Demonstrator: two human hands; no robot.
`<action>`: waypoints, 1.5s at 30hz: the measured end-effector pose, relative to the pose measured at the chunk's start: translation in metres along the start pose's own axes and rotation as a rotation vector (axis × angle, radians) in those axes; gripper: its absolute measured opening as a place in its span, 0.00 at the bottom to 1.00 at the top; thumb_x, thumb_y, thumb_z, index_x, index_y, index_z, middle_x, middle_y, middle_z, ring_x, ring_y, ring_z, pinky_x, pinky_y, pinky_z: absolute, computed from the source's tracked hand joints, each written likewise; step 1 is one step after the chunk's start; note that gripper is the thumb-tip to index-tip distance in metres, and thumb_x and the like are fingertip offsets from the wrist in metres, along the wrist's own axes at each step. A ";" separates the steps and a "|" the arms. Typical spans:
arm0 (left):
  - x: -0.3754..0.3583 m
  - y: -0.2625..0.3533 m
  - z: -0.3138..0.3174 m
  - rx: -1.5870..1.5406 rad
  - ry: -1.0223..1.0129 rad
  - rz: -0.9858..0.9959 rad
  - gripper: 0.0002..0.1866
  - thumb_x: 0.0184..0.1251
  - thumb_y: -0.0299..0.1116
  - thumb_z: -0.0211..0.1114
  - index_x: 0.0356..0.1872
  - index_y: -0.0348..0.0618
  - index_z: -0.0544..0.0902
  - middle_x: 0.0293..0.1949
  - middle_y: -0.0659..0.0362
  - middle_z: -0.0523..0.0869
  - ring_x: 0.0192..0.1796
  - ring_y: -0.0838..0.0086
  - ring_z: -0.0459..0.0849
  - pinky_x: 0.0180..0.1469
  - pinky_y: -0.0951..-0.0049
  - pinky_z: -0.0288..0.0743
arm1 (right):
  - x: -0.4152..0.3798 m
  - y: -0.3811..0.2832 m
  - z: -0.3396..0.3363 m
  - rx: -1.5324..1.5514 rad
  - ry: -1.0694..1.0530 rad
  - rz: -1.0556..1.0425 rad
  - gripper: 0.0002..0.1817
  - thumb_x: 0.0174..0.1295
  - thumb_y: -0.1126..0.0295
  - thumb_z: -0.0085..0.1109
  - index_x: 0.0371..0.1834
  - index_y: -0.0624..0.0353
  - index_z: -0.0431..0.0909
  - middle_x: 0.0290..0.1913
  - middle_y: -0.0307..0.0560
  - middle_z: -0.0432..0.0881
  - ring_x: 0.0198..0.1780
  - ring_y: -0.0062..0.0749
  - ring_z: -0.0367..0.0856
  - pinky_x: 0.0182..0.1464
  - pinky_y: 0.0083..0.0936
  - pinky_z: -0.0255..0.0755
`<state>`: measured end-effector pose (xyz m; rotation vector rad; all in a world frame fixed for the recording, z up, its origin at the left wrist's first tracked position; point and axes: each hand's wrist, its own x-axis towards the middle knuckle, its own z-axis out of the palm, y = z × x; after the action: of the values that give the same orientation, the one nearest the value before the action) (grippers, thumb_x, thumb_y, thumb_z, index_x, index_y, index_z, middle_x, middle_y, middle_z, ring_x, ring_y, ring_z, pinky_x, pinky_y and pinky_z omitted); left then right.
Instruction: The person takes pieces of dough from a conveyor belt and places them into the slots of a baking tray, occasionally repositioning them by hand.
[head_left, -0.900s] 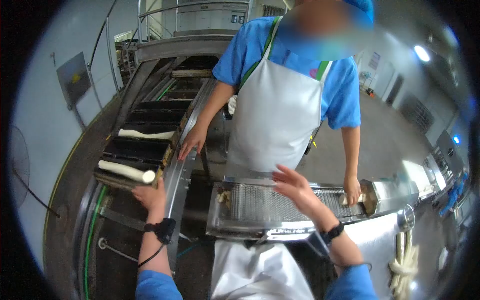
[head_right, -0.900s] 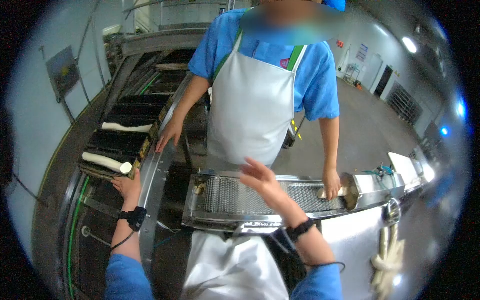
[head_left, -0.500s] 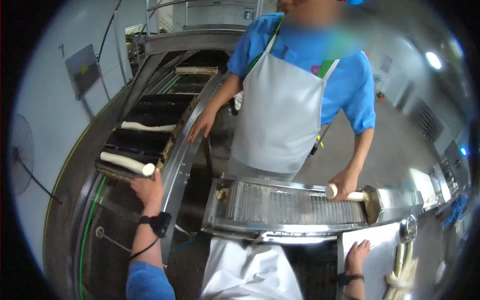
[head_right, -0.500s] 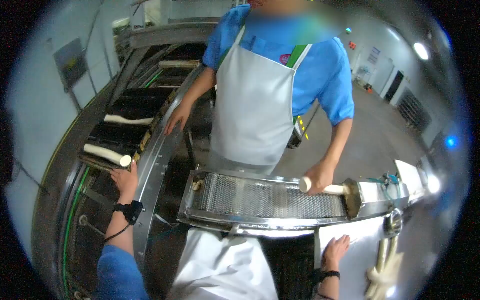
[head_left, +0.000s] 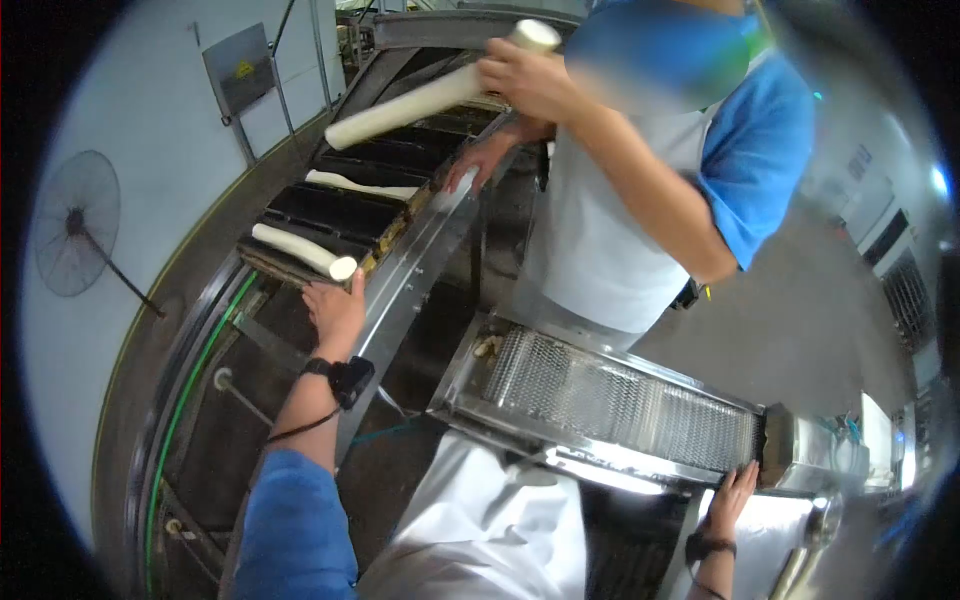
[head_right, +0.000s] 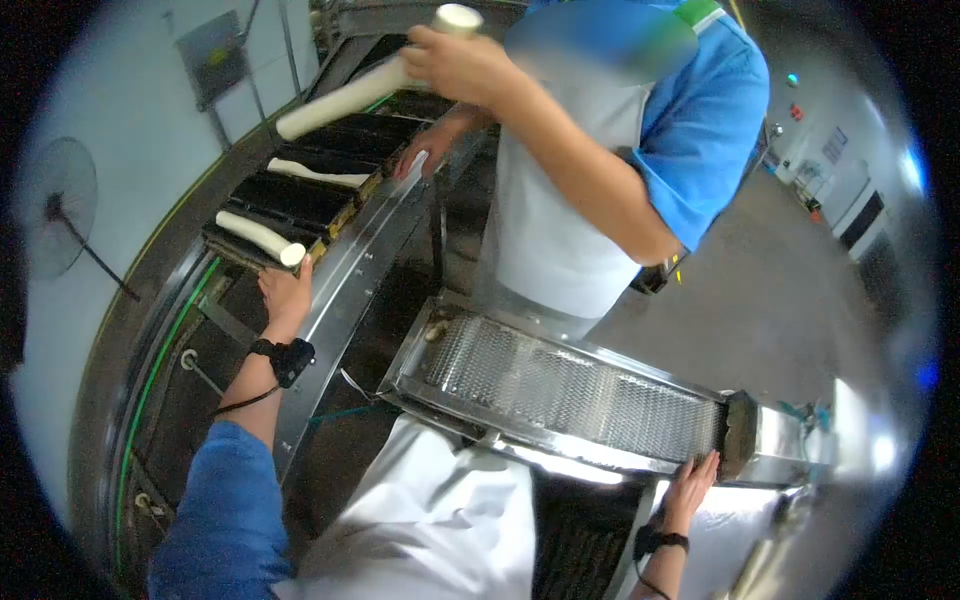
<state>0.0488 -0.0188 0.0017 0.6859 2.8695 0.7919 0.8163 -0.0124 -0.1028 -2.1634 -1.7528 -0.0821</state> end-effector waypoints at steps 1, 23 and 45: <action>-0.001 0.001 0.000 0.005 0.002 -0.004 0.57 0.70 0.67 0.48 0.71 0.14 0.44 0.74 0.26 0.43 0.79 0.41 0.43 0.77 0.47 0.45 | 0.006 0.004 0.006 -0.042 0.031 -0.025 0.31 0.74 0.62 0.43 0.74 0.71 0.55 0.74 0.67 0.58 0.75 0.59 0.56 0.76 0.43 0.50; 0.005 -0.003 0.017 0.027 0.093 0.014 0.56 0.68 0.68 0.50 0.70 0.14 0.48 0.73 0.27 0.49 0.78 0.42 0.47 0.75 0.46 0.51 | 0.070 0.024 0.037 -0.115 0.229 -0.096 0.34 0.77 0.53 0.39 0.76 0.68 0.50 0.77 0.69 0.52 0.77 0.59 0.50 0.77 0.44 0.46; -0.010 0.003 0.009 0.009 0.086 0.029 0.53 0.70 0.64 0.50 0.69 0.13 0.51 0.71 0.24 0.52 0.76 0.38 0.51 0.75 0.45 0.51 | 0.085 -0.058 -0.027 -0.368 -0.147 -0.312 0.24 0.57 0.74 0.51 0.61 0.60 0.70 0.63 0.54 0.73 0.69 0.47 0.66 0.72 0.48 0.54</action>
<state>0.0608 -0.0164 -0.0047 0.7139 2.9475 0.8330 0.7851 0.0688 -0.0415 -2.1566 -2.3040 -0.3569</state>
